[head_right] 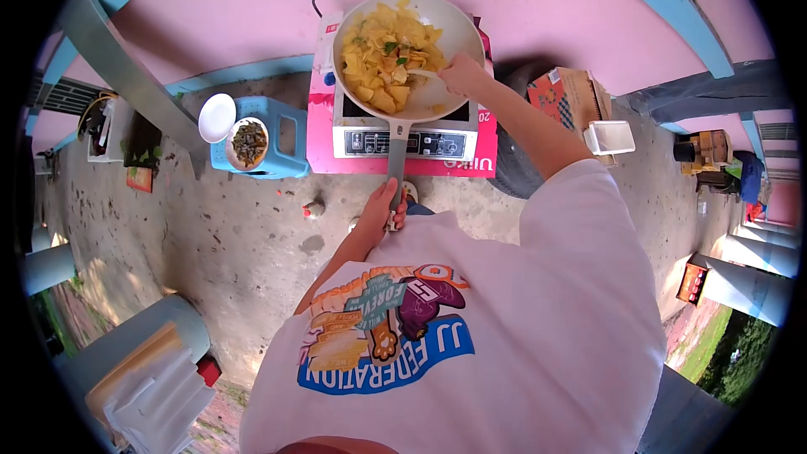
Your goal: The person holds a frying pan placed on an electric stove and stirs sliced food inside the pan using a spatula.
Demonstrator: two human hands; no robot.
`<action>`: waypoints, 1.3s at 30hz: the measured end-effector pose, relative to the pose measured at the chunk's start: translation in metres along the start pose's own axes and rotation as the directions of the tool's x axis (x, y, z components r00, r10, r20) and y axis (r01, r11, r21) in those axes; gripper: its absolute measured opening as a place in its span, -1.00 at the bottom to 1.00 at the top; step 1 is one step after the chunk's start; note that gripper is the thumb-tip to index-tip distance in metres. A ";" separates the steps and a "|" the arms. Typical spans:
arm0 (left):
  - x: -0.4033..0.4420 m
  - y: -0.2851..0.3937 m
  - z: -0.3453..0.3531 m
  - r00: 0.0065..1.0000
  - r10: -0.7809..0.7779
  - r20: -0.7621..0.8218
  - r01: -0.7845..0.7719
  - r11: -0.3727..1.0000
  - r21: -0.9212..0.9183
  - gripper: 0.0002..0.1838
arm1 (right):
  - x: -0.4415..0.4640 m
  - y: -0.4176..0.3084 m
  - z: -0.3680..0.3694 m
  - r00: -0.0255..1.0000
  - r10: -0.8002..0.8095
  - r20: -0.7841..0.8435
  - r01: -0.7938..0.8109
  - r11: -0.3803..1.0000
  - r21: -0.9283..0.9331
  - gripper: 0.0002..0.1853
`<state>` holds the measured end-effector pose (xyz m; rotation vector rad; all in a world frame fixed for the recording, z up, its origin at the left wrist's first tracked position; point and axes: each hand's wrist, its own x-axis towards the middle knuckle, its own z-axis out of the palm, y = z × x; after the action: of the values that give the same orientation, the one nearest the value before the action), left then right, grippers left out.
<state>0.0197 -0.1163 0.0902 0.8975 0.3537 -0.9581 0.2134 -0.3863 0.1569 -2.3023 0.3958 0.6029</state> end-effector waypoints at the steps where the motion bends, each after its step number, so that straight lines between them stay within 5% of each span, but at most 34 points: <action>1: 0.001 0.002 0.000 1.000 0.004 -0.002 -0.004 1.000 0.003 -0.55 | 0.006 0.002 0.009 0.980 -0.082 -0.183 0.097 0.992 0.075 -0.72; 3: -0.001 0.002 0.001 1.000 -0.028 -0.012 0.028 1.000 -0.009 -0.55 | -0.004 -0.014 0.003 0.965 -0.114 -0.235 0.115 0.993 -0.009 -0.66; 5: -0.002 0.002 0.002 0.999 -0.029 -0.020 0.029 1.000 -0.007 -0.55 | -0.028 -0.033 -0.010 0.876 -0.365 -0.317 0.207 0.876 -0.436 -0.74; 6: -0.002 0.003 0.003 0.999 -0.028 -0.023 0.027 1.000 -0.007 -0.55 | -0.039 -0.040 -0.014 0.877 -0.359 -0.321 0.201 0.879 -0.433 -0.74; 8: -0.002 0.003 0.004 0.999 -0.026 -0.027 0.026 1.000 0.003 -0.55 | -0.060 -0.052 -0.022 0.841 -0.530 -0.113 0.203 0.502 -0.841 -0.85; 14: -0.002 0.002 0.003 0.999 -0.021 -0.024 0.021 1.000 -0.012 -0.55 | -0.114 -0.097 -0.076 0.834 -0.532 0.150 0.249 0.120 -0.961 -0.87; 18: -0.001 0.001 0.001 1.000 -0.008 -0.021 0.008 1.000 -0.001 -0.56 | -0.063 -0.106 -0.121 0.912 -0.385 0.141 0.253 0.257 -0.933 -0.90; 19: 0.000 0.000 0.000 1.000 -0.008 -0.020 0.008 1.000 0.002 -0.56 | -0.051 -0.114 -0.123 0.983 0.025 0.184 0.153 0.451 -0.879 -0.90; 20: 0.000 -0.001 -0.001 1.000 -0.003 -0.014 0.003 1.000 -0.004 -0.56 | -0.046 -0.120 -0.123 0.867 0.417 0.273 -0.020 0.576 -0.817 -0.88; 24: -0.001 0.000 0.000 1.000 -0.002 -0.017 0.002 1.000 -0.006 -0.58 | -0.027 -0.077 -0.070 0.773 0.447 0.450 -0.199 0.844 -0.498 -0.84; 26: -0.002 0.000 0.001 1.000 -0.004 -0.014 0.004 1.000 -0.007 -0.58 | -0.036 -0.060 -0.037 0.910 0.280 0.307 -0.281 0.959 -0.041 -0.82; 27: -0.001 0.001 0.002 1.000 -0.008 -0.010 0.007 1.000 -0.004 -0.58 | -0.031 -0.052 -0.032 0.910 0.281 0.305 -0.282 0.958 -0.040 -0.82; 29: -0.001 0.002 0.002 1.000 -0.005 0.000 0.005 1.000 -0.008 -0.57 | -0.025 -0.042 -0.029 0.957 0.241 0.163 -0.290 0.840 0.459 -0.81; 33: -0.003 0.002 0.003 0.999 -0.005 -0.037 0.006 1.000 0.008 -0.56 | -0.038 -0.035 -0.062 0.968 0.210 0.137 -0.250 0.821 0.512 -0.80; 35: -0.002 0.004 0.004 1.000 -0.007 -0.029 0.008 1.000 0.013 -0.56 | -0.061 -0.040 -0.089 0.976 0.186 0.113 -0.203 0.967 0.155 -0.82; 36: -0.002 0.004 0.004 1.000 -0.008 -0.029 0.009 1.000 0.013 -0.56 | -0.067 -0.039 -0.102 0.976 0.186 0.111 -0.202 0.967 0.155 -0.82; 38: -0.002 0.003 0.003 1.000 -0.004 -0.025 0.004 1.000 0.003 -0.56 | -0.075 -0.042 -0.120 0.994 0.113 -0.008 -0.104 0.881 -0.461 -0.81; 39: -0.003 0.002 0.003 1.000 -0.003 -0.022 0.003 1.000 -0.003 -0.56 | -0.079 -0.044 -0.119 0.993 0.115 -0.006 -0.104 0.880 -0.463 -0.81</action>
<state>0.0192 -0.1169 0.0945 0.9054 0.3757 -0.9509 0.2022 -0.4313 0.2985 -2.7381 0.4075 0.8542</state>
